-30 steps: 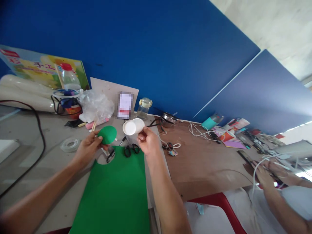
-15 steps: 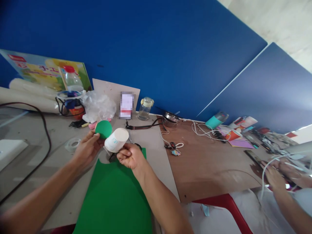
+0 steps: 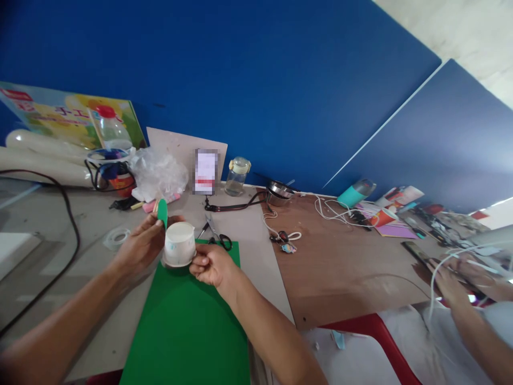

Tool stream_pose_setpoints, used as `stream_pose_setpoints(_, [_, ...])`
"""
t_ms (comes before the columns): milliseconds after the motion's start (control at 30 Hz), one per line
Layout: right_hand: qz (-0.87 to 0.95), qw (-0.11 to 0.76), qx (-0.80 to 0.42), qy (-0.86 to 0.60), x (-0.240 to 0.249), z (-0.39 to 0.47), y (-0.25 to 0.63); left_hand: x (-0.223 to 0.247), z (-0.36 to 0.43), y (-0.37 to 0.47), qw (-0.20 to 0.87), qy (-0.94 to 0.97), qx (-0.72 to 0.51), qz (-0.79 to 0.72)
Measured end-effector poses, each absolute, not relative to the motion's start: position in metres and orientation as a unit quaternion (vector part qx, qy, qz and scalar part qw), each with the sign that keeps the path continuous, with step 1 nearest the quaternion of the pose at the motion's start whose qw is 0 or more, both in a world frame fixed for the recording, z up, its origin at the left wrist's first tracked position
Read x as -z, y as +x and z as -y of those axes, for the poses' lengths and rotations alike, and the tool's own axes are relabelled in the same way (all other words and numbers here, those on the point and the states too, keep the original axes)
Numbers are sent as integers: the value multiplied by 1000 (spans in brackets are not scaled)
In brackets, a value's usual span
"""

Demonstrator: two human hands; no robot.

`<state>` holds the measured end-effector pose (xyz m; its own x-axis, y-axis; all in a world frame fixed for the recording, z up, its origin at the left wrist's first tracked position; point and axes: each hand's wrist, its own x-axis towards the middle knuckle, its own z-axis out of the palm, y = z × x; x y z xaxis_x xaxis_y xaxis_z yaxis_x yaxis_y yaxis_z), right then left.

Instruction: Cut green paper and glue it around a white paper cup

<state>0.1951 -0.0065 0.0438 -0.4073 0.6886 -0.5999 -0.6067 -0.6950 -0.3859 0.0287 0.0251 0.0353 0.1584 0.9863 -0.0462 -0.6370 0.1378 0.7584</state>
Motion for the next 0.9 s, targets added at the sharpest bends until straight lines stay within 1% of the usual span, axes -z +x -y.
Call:
stream_pose_setpoints(100, [65, 377, -832, -403, -41, 14, 199, -36, -21, 33, 692, 310, -570, -317])
stream_pose_setpoints(233, [67, 397, -815, -416, -40, 16, 203, -34, -15, 40, 673, 331, -554, -360])
stream_pose_setpoints(400, [65, 437, -800, -406, -41, 20, 188, -40, -6, 46, 661, 283, -596, -356])
stream_pose_setpoints(467, [94, 427, -803, -405, -42, 21, 182, -46, -3, 46, 650, 275, -604, -370])
stream_pose_setpoints(533, [178, 398, -787, -437, -44, 20, 182, -53, -4, 42, 632, 274, -609, -394])
stream_pose_setpoints(600, [314, 390, -697, -514, -47, 20, 190, -59, -10, 34, 632, 267, -620, -381])
stream_pose_setpoints(667, [480, 442, -487, -581, -50, 22, 200, -63, -19, 21, 632, 249, -644, -352])
stream_pose_setpoints(733, [643, 432, -311, -551, -50, 30, 206, -63, -30, 7, 594, 217, -693, -347])
stream_pose_setpoints(800, [799, 339, -204, -452, -46, 47, 208, -60, -39, -5, 553, 181, -739, -339])
stream_pose_setpoints(867, [903, 221, -158, -333, -38, 71, 206, -56, -44, -11, 545, 161, -759, -317])
stream_pose_setpoints(900, [926, 171, -144, -305, -33, 82, 205, -54, -45, -11, 548, 165, -758, -314])
